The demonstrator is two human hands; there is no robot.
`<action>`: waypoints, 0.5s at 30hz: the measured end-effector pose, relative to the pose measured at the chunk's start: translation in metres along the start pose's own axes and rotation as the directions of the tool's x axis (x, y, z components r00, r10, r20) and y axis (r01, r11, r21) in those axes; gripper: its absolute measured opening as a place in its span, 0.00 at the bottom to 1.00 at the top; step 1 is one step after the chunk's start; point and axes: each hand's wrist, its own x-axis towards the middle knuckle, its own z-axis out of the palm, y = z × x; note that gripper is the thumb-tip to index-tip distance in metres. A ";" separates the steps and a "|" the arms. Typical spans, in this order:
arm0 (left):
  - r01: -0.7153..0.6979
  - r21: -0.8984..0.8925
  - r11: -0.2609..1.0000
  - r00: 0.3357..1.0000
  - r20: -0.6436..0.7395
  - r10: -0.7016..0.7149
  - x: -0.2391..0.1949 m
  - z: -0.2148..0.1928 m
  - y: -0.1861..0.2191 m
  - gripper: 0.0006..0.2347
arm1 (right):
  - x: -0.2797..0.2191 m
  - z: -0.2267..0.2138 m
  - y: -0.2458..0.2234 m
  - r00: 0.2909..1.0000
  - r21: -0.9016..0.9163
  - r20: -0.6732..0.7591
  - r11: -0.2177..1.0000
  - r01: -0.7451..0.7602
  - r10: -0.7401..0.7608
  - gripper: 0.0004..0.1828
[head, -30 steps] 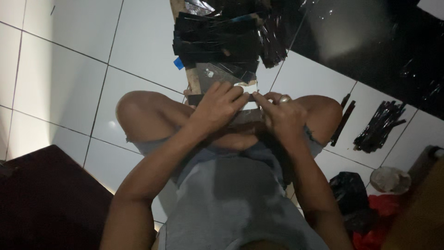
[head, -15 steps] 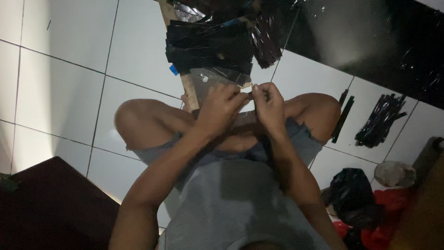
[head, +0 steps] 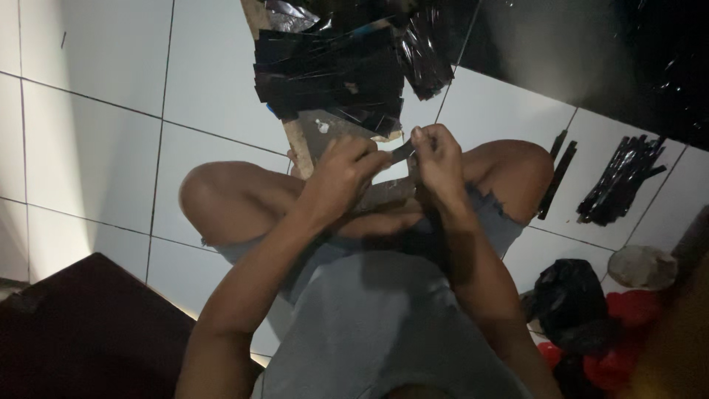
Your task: The person sits cross-legged on a tiled floor and repeatedly peels a thin strip from the edge of small black rectangular sheets using both hands. The peeled strips are placed aside, and the process continues with multiple sheets from a nearby stack.
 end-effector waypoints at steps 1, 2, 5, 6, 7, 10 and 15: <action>-0.005 -0.010 1.000 1.000 0.006 0.005 0.002 -0.001 -0.001 0.07 | 0.003 -0.001 0.001 1.000 0.008 -0.001 1.000 -0.003 0.003 0.14; -0.009 -0.021 1.000 1.000 0.013 0.009 0.003 -0.002 -0.001 0.07 | 0.005 -0.001 0.002 1.000 0.016 -0.002 1.000 -0.006 0.006 0.14; -0.045 -0.005 0.999 0.999 -0.003 0.045 0.007 -0.002 0.000 0.08 | 0.011 -0.005 0.003 0.997 0.004 -0.014 0.997 -0.074 0.074 0.14; -0.028 -0.004 1.000 0.999 0.019 0.029 0.008 -0.002 0.000 0.08 | 0.012 -0.007 0.004 0.990 -0.007 -0.020 0.990 -0.141 0.141 0.13; -0.012 -0.003 1.000 0.999 0.042 0.012 0.008 -0.002 0.001 0.09 | 0.013 -0.009 0.006 0.978 -0.017 -0.026 0.978 -0.207 0.207 0.13; 0.001 0.014 1.000 0.997 0.082 -0.002 0.011 -0.002 0.003 0.09 | 0.021 -0.010 0.019 0.981 -0.015 -0.028 0.981 -0.193 0.192 0.14; 0.024 -0.015 1.000 0.992 0.121 -0.022 0.013 -0.006 0.006 0.09 | 0.033 -0.010 0.052 0.998 -0.061 -0.066 0.998 -0.010 0.006 0.15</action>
